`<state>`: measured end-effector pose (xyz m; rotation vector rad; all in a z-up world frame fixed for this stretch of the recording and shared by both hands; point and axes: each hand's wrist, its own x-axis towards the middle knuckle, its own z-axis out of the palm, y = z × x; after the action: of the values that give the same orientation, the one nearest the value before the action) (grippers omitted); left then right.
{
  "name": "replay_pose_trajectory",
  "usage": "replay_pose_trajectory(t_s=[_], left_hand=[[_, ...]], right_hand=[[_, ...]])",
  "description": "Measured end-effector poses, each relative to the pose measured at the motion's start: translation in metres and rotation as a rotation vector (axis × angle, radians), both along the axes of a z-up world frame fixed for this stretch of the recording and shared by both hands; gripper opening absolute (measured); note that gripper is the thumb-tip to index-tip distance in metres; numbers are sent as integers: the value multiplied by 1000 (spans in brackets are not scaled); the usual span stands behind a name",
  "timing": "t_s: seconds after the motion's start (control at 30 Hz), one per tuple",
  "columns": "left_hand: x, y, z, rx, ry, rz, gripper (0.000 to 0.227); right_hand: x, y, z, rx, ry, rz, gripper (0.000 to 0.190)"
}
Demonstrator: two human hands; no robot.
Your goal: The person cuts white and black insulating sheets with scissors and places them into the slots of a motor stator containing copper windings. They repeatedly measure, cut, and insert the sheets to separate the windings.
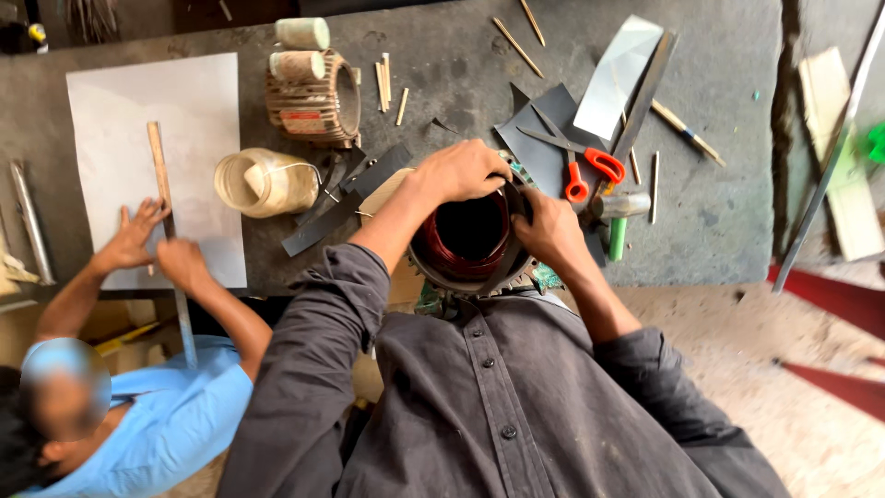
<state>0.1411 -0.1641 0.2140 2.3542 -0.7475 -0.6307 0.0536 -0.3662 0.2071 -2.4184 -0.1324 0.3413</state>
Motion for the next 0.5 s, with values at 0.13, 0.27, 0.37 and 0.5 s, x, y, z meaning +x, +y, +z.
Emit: replay_pose_trajectory(t_s=[0.13,0.27,0.37,0.5], left_hand=[[15,-13,17,184,-18,-122,26],[18,-18,27,224,32,-186,22],[16,-7,32,178,9,-191,23],[24,9,28,151,92,-195,23]], right_hand=[[-31,-2,13,121,75,-132,26],[-43,12,22,172,39,-169,17],[-41,20,20,208,-13,-164,16],[-32,23,15,130,26,-238,17]])
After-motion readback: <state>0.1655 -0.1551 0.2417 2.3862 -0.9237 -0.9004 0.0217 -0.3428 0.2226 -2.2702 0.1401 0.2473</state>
